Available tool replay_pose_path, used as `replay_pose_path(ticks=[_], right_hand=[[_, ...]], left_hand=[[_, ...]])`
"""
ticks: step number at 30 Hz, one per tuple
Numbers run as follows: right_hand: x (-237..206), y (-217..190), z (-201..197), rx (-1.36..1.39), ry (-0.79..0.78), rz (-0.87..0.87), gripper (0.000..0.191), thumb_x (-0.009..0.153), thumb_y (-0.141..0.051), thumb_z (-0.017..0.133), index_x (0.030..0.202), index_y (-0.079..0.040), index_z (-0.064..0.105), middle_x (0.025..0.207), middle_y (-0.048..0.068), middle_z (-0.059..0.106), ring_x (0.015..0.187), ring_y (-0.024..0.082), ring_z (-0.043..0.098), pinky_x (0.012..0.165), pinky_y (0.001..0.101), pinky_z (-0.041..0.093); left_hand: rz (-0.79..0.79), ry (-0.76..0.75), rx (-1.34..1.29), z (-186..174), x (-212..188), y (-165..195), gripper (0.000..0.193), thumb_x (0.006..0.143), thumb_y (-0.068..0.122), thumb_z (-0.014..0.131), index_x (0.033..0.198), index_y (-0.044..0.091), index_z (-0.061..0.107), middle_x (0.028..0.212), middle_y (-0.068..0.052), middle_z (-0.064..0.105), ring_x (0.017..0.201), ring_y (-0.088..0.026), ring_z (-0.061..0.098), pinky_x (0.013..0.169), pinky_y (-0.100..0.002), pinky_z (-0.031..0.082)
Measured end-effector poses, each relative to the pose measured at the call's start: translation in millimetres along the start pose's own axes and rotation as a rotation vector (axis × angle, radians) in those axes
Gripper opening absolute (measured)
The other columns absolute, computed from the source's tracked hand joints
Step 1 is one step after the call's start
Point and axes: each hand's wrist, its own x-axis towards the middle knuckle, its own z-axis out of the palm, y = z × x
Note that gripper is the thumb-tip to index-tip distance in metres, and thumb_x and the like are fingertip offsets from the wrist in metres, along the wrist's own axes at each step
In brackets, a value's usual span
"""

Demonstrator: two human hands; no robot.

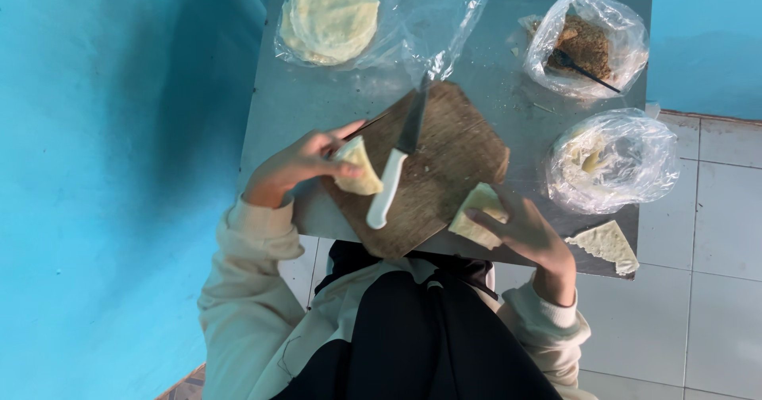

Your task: The person cuts a stack of thin round flat sheets into wedge-shaped pieces with a knife on a wooden cutting board, then folds and stacks the cut wedges by hand on the metal table, working through the pieces one at a time.

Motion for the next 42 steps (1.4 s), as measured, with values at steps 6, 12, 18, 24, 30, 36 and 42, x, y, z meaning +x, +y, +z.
replay_pose_path(ticks=[6, 12, 18, 24, 30, 36, 42], right_hand=[[17.3, -18.9, 21.1, -0.106, -0.003, -0.196, 0.059, 0.089, -0.045, 0.071, 0.127, 0.000, 0.062, 0.090, 0.019, 0.075, 0.079, 0.023, 0.072, 0.072, 0.0404, 0.055], [43.1, -37.2, 43.8, -0.149, -0.141, -0.094, 0.062, 0.093, -0.050, 0.066, 0.134, -0.004, 0.060, 0.083, 0.026, 0.072, 0.080, 0.032, 0.073, 0.082, 0.0424, 0.053], [82.7, -58.2, 64.5, -0.112, -0.043, -0.458, 0.066, 0.092, -0.048, 0.068, 0.135, 0.000, 0.054, 0.111, 0.025, 0.070, 0.105, 0.039, 0.068, 0.087, 0.0471, 0.051], [124.2, -81.4, 72.7, -0.168, -0.051, -0.532, 0.061, 0.090, -0.042, 0.071, 0.134, -0.002, 0.056, 0.116, 0.025, 0.068, 0.111, 0.044, 0.064, 0.091, 0.0489, 0.050], [149.8, -106.0, 74.0, -0.124, -0.066, -0.452, 0.061, 0.085, -0.039, 0.071, 0.132, -0.002, 0.058, 0.115, 0.021, 0.070, 0.109, 0.040, 0.068, 0.090, 0.0470, 0.053], [147.4, -97.0, 73.4, -0.032, -0.043, -0.385, 0.071, 0.085, -0.043, 0.073, 0.138, -0.001, 0.054, 0.117, 0.020, 0.069, 0.107, 0.035, 0.071, 0.089, 0.0438, 0.054], [124.1, -87.2, 55.9, -0.084, 0.102, -0.598, 0.070, 0.092, -0.048, 0.077, 0.134, 0.005, 0.056, 0.114, 0.023, 0.069, 0.107, 0.034, 0.067, 0.089, 0.0420, 0.051]], left_hand=[[0.024, 0.104, 0.074, -9.5, -49.3, -7.6, 0.050, 0.081, 0.034, 0.082, 0.105, -0.009, 0.073, 0.173, -0.015, 0.027, 0.145, -0.017, 0.042, 0.112, -0.033, 0.034], [-0.118, 0.305, 0.028, -19.8, -95.0, -28.1, 0.072, 0.083, 0.029, 0.086, 0.146, 0.006, 0.059, 0.151, -0.036, 0.046, 0.120, -0.014, 0.051, 0.105, -0.032, 0.041], [-0.026, 0.459, -0.170, -28.4, -125.8, -37.1, 0.068, 0.083, 0.025, 0.084, 0.141, -0.002, 0.060, 0.160, -0.019, 0.048, 0.117, -0.010, 0.056, 0.104, -0.030, 0.043], [0.015, 0.614, -0.207, -33.0, -131.3, -34.3, 0.057, 0.084, 0.024, 0.081, 0.124, -0.013, 0.065, 0.162, -0.017, 0.046, 0.131, -0.014, 0.054, 0.110, -0.033, 0.040], [0.023, 0.717, -0.257, -31.5, -127.3, -39.0, 0.058, 0.088, 0.026, 0.082, 0.133, -0.008, 0.066, 0.142, -0.022, 0.062, 0.125, -0.017, 0.054, 0.111, -0.033, 0.039], [0.216, 0.806, -0.207, -18.8, -116.9, -21.3, 0.055, 0.091, 0.023, 0.079, 0.134, -0.007, 0.062, 0.140, -0.008, 0.062, 0.122, -0.011, 0.057, 0.105, -0.028, 0.043], [0.178, 0.467, -0.098, -2.3, -89.0, 12.2, 0.036, 0.094, 0.029, 0.075, 0.114, -0.001, 0.069, 0.105, -0.002, 0.071, 0.094, -0.008, 0.066, 0.083, -0.027, 0.052]])
